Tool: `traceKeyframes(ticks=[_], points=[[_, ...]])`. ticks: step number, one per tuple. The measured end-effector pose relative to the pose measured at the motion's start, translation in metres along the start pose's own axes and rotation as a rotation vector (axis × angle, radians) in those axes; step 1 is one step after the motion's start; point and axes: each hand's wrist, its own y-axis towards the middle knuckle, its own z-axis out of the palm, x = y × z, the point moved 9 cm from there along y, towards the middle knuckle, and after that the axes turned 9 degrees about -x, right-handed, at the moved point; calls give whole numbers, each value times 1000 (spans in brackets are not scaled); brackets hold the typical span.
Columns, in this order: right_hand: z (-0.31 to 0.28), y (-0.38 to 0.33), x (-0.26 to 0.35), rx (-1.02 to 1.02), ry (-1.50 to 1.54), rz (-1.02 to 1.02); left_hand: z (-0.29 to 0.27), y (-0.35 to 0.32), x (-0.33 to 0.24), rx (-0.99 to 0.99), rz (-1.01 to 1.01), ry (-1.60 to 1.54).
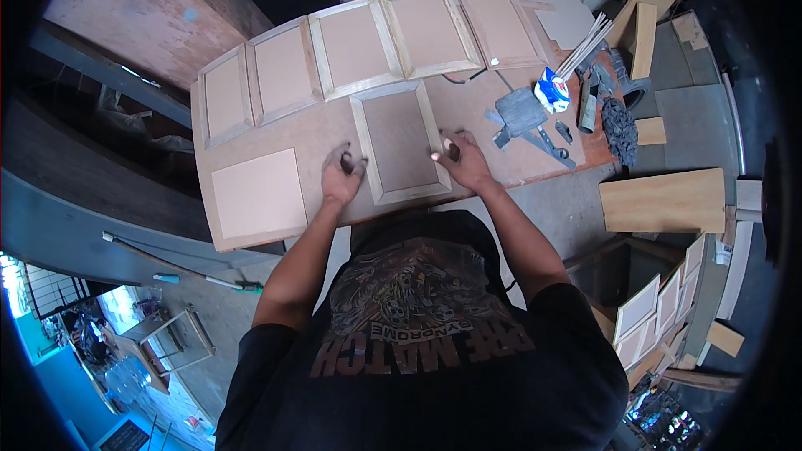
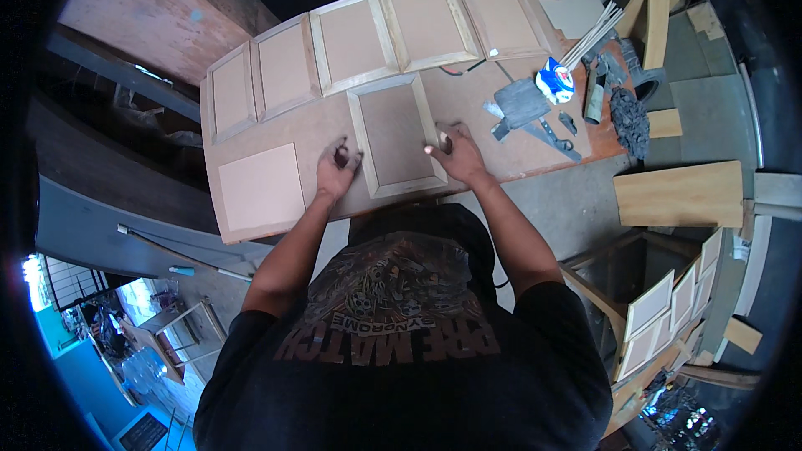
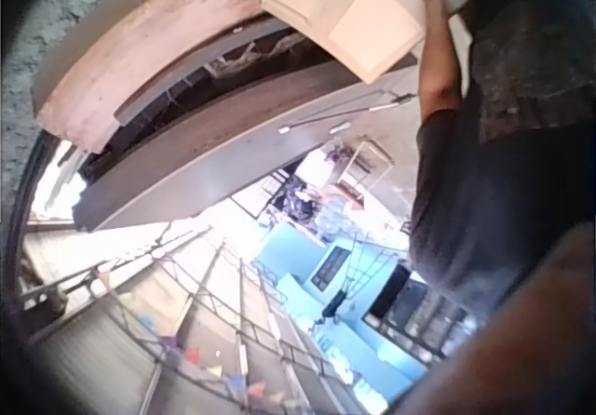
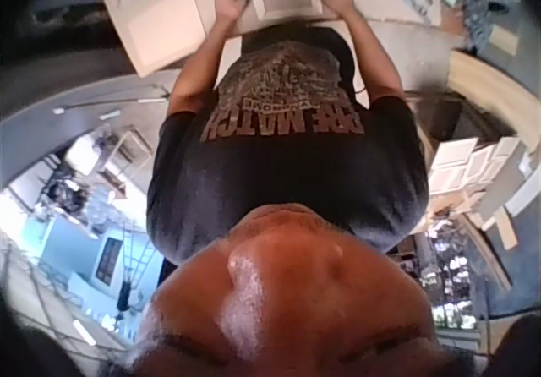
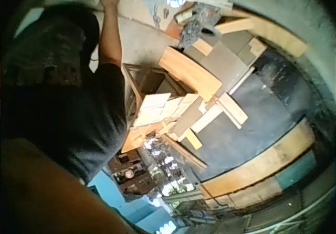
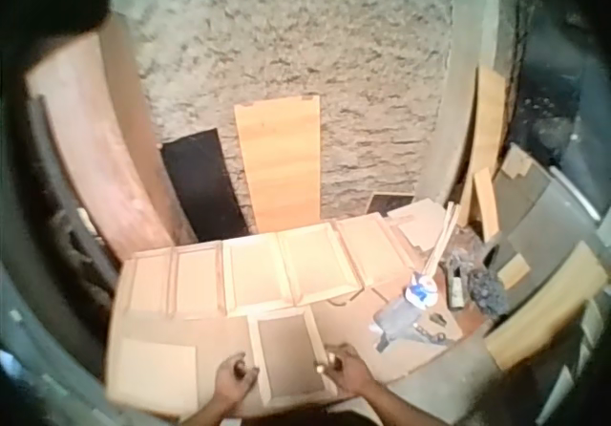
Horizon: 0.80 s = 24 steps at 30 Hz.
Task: The recorder is assembling and inspecting wooden frame components on a workshop table.
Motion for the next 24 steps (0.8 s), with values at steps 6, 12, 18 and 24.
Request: traceKeyframes(ticks=[6, 12, 18, 24], points=[[5, 60, 3, -143, -187, -39, 9, 47, -27, 50, -67, 237], [23, 98, 13, -117, -262, 100, 25, 70, -28, 229, -301, 268], [29, 115, 18, -141, -255, 193, 40, 80, -21, 209, -395, 157], [28, 127, 20, -157, -228, 227, 48, 90, -20, 168, -440, 163]])
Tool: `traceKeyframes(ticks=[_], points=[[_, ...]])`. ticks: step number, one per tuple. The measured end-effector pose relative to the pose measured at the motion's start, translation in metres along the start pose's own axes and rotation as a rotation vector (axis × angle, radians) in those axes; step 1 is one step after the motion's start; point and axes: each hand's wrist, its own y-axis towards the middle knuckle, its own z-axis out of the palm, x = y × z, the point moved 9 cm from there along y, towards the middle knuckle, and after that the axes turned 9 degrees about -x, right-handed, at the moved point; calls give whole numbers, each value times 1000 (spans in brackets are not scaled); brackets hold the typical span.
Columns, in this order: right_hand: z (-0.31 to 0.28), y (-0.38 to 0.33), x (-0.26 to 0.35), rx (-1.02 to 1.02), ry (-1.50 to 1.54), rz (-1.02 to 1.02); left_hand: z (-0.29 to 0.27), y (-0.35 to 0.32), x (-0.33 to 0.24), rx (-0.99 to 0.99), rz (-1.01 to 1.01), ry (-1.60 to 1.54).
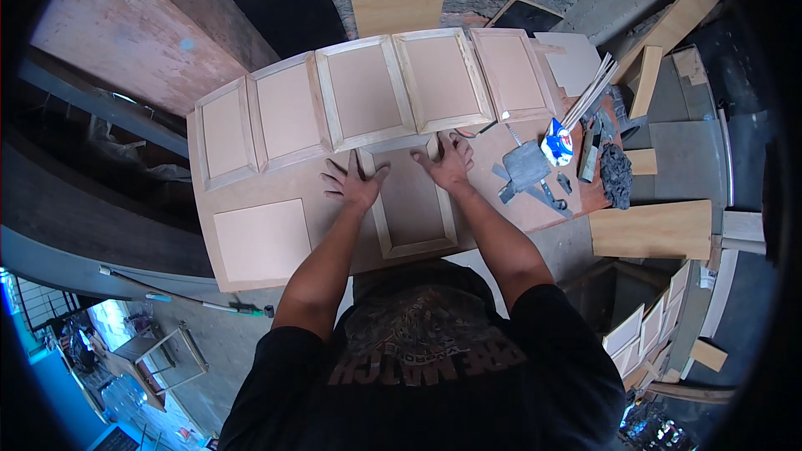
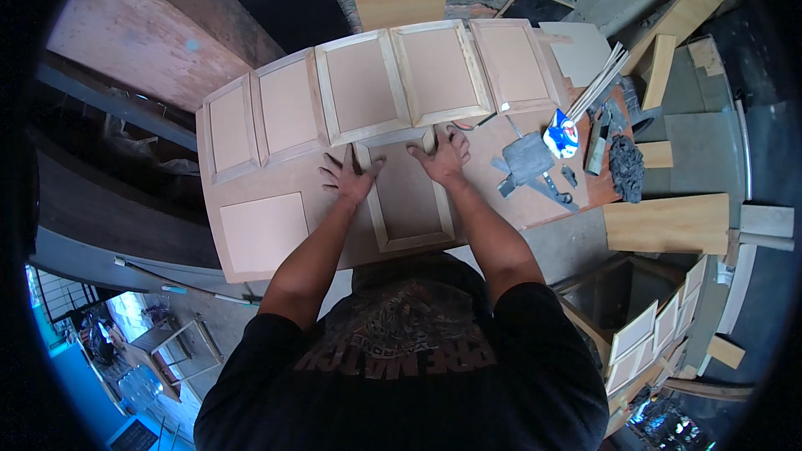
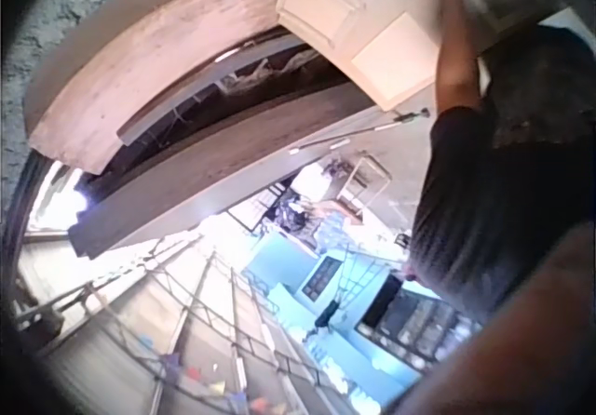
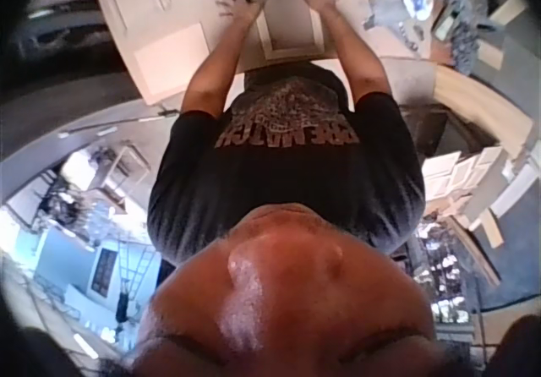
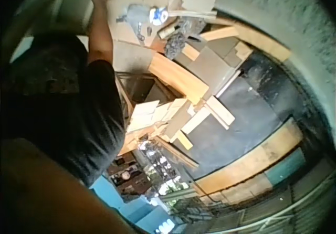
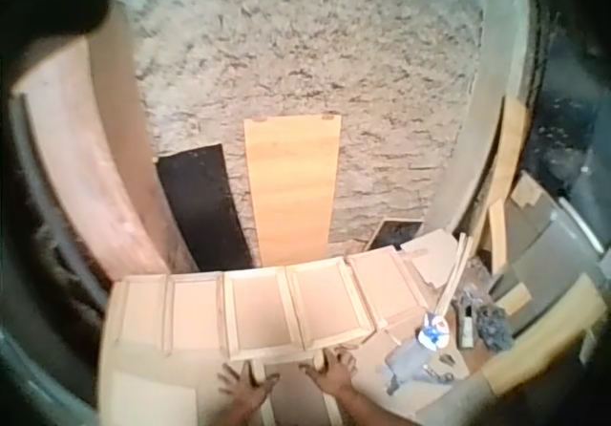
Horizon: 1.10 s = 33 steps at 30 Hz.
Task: The recorder is assembling and inspecting wooden frame components on a workshop table.
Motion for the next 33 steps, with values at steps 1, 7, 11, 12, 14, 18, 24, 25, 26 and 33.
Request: traceKeyframes(ticks=[1, 7, 11, 12, 14, 18, 24, 25, 26, 33], points=[[1, 0, 0, -1, -1, 3, 0, 0, 0, -3, -8, -5], [-1, 0, 2, -79, 0, -65, 0, -6, -5, 5, 23, -16], [-2, -2, 2, -91, -14, -113, -3, -9, -7, 6, 27, -16], [-2, -2, 2, -88, -19, -124, -2, -9, -7, 17, 36, 3], [-1, -4, 2, -86, -19, -140, -1, -10, -8, 28, 48, 22], [-4, -8, 9, -114, -1, -159, -1, -14, -12, -22, 105, 28], [-2, -33, 37, -106, -71, -436, 2, -31, -20, -104, 357, 108], [-1, -35, 38, -107, -71, -435, 1, -36, -24, -127, 419, 125], [-1, -37, 39, -115, -90, -434, 2, -39, -24, -127, 421, 125], [-4, -40, 14, -147, -108, -352, -5, -52, -10, -217, 424, 173]])
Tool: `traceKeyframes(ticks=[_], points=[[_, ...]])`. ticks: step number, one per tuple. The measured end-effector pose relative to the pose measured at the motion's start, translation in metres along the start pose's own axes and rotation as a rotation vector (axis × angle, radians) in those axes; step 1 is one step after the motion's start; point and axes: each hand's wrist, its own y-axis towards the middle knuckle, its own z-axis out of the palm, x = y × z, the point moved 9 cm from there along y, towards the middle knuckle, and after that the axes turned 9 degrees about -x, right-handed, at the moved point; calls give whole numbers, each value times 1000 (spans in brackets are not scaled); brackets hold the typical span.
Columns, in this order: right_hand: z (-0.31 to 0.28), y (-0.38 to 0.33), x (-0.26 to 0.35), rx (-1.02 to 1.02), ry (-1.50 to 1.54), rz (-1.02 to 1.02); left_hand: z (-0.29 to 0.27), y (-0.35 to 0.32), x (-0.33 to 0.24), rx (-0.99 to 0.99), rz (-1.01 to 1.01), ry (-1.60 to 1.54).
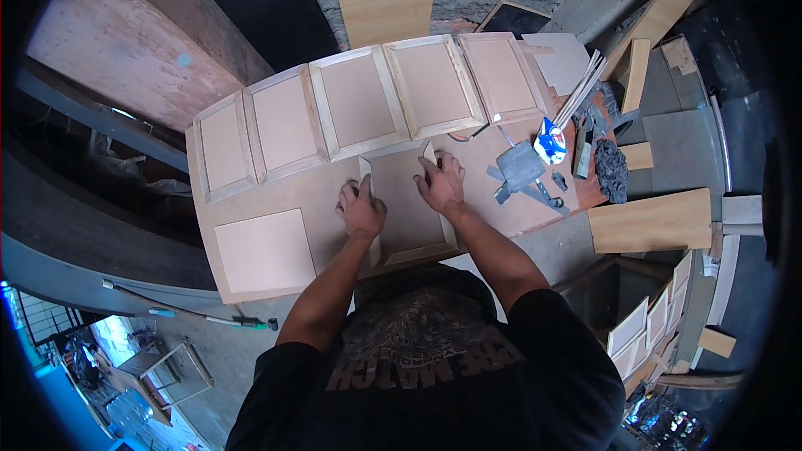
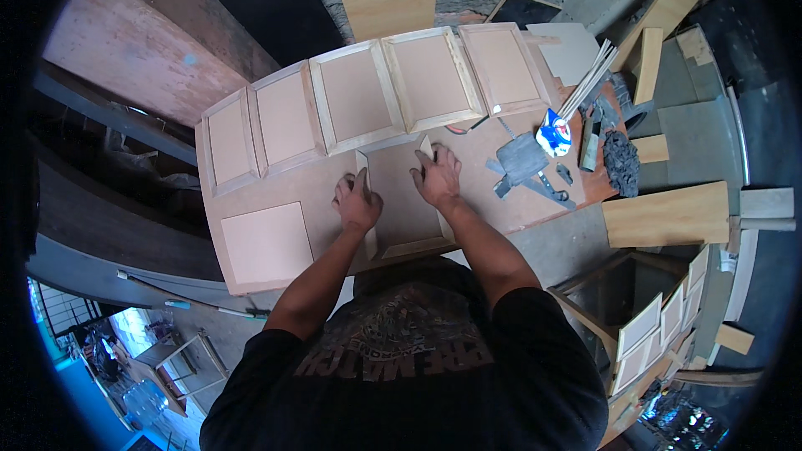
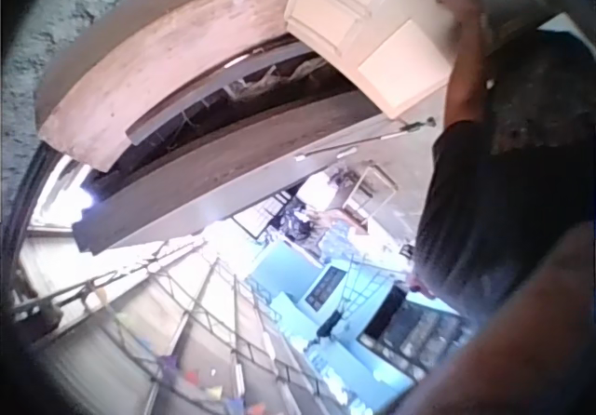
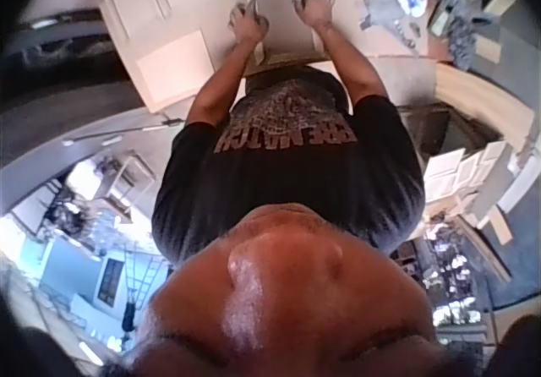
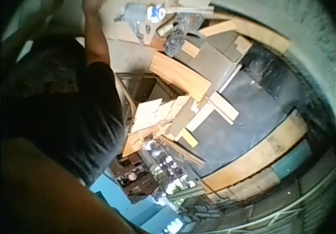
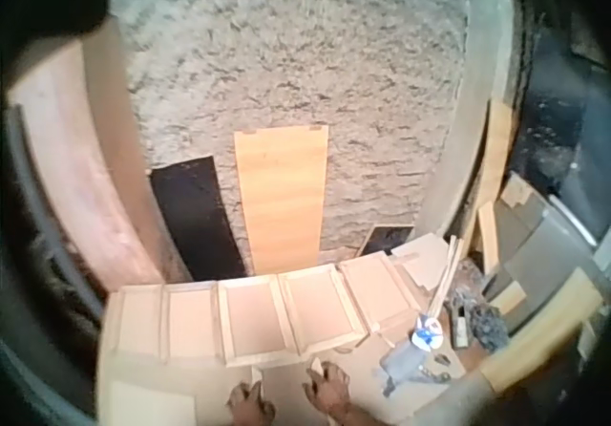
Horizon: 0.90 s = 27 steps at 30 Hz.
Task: The recorder is assembling and inspecting wooden frame components on a workshop table.
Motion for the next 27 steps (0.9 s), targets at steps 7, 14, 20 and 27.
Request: traceKeyframes(ticks=[7, 14, 20, 27], points=[[-14, 2, -5, -72, 24, 17, -9, -13, 28, -111, -32, -81], [-11, 11, -20, -156, 100, 111, -19, -17, 37, -115, -40, -158], [-7, 24, -35, -253, 93, 160, -20, -15, 37, -91, -5, -131], [-6, 39, -29, -172, -22, 152, -20, -16, 39, -40, -21, -152]])
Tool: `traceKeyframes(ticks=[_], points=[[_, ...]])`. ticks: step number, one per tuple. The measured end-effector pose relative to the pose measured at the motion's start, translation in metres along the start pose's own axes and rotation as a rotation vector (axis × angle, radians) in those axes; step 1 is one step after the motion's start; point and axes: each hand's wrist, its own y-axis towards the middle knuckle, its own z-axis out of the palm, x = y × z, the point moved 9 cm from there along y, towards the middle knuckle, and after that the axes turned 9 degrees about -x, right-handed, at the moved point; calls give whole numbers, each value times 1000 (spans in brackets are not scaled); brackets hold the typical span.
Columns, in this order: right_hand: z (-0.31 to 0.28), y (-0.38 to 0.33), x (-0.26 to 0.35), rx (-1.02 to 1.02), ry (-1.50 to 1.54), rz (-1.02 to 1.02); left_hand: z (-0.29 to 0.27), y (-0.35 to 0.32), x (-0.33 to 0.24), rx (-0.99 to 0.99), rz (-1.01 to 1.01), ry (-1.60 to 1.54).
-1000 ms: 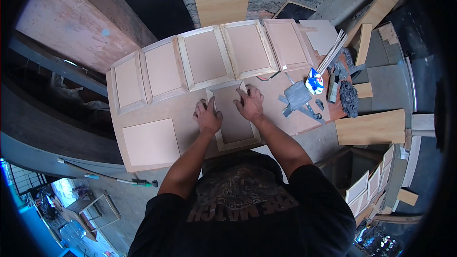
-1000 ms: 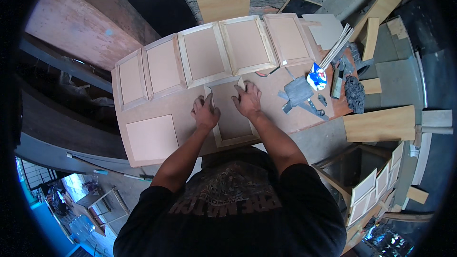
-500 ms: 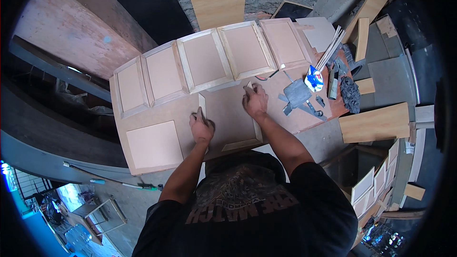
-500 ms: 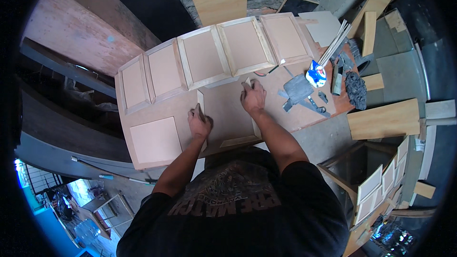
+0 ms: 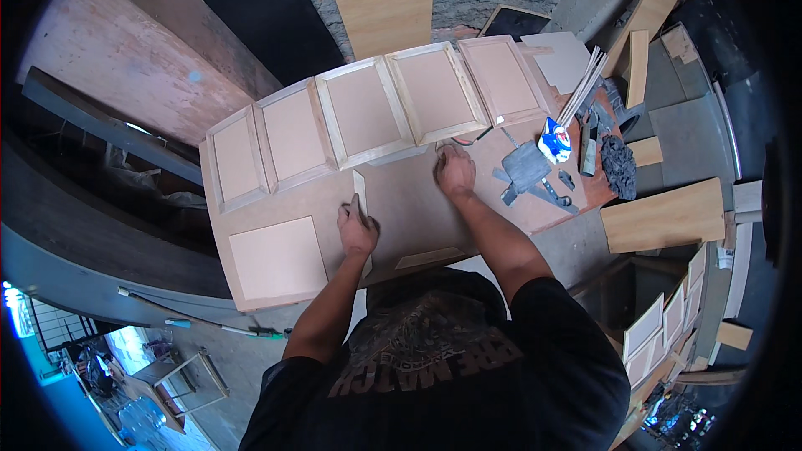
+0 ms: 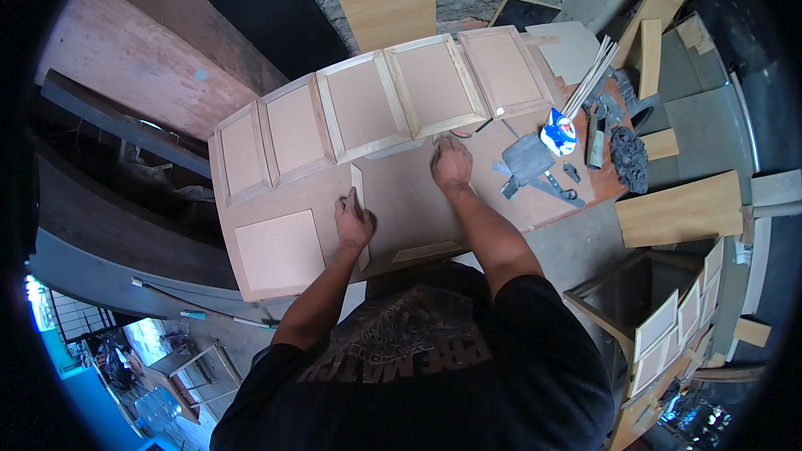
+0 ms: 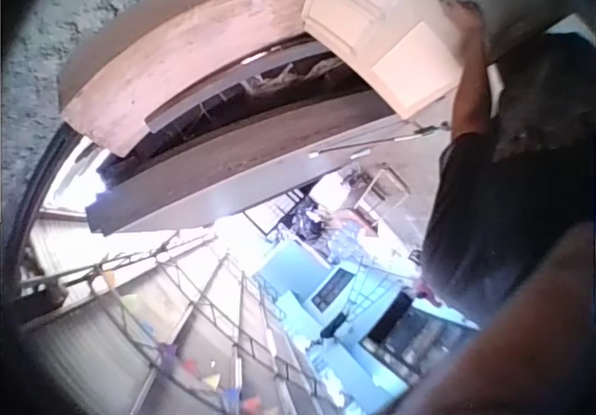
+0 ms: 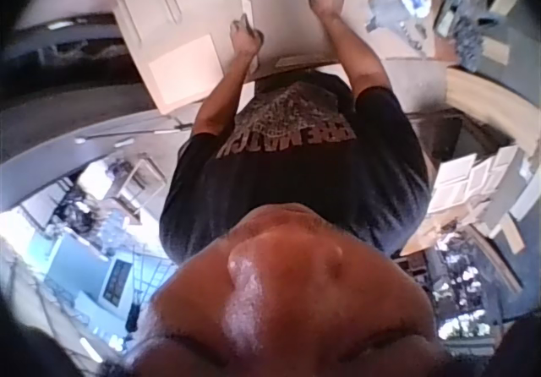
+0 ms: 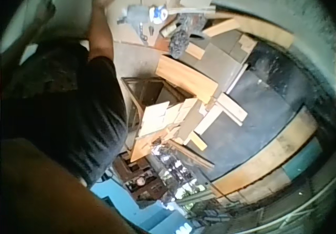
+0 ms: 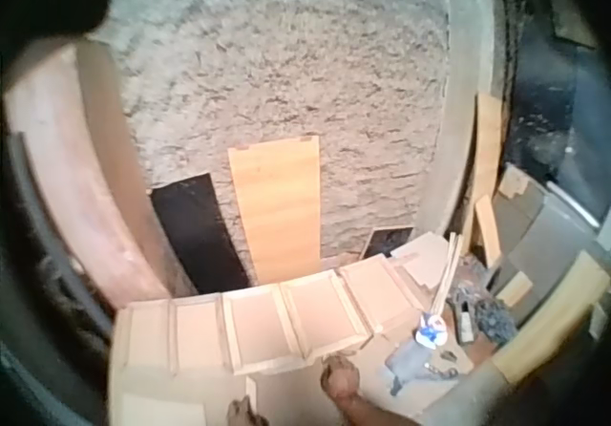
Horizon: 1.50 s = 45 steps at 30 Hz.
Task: The recorder is assembling and inspecting wooden frame components on a workshop table.
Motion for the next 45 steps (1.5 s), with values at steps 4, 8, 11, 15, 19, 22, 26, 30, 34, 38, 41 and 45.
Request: traceKeyframes(ticks=[4, 8, 11, 15, 19, 22, 26, 30, 34, 38, 41, 45], points=[[1, 2, 2, 11, -7, 1, -2, -2, -4, 43, -24, 1], [1, 3, 10, 30, -20, -63, -2, -2, 0, 41, -37, -1], [0, 2, 11, 20, -22, -102, -2, -2, -1, 33, -33, -25], [-6, -4, 14, -18, 6, -159, -3, -1, -3, 24, -16, 9], [-6, -15, 14, 11, -4, -165, -1, 1, 0, 32, -24, -17], [-3, -31, 15, 94, 36, -135, -2, 0, 2, 21, -17, -12], [-20, -41, 48, -41, 65, -269, -2, -2, 9, 25, -11, -8], [-3, -40, 70, -34, 202, -423, -1, -5, 2, 71, -2, 12], [20, -41, 69, 66, 138, -407, 1, -19, 7, 162, -70, 2], [27, -49, 66, 196, 109, -425, -2, -33, 18, 145, -89, 5], [22, -54, 53, 202, 111, -448, -1, -41, 18, 162, -128, -6], [10, -53, 48, 181, 93, -479, -1, -40, 18, 126, -110, 28]])
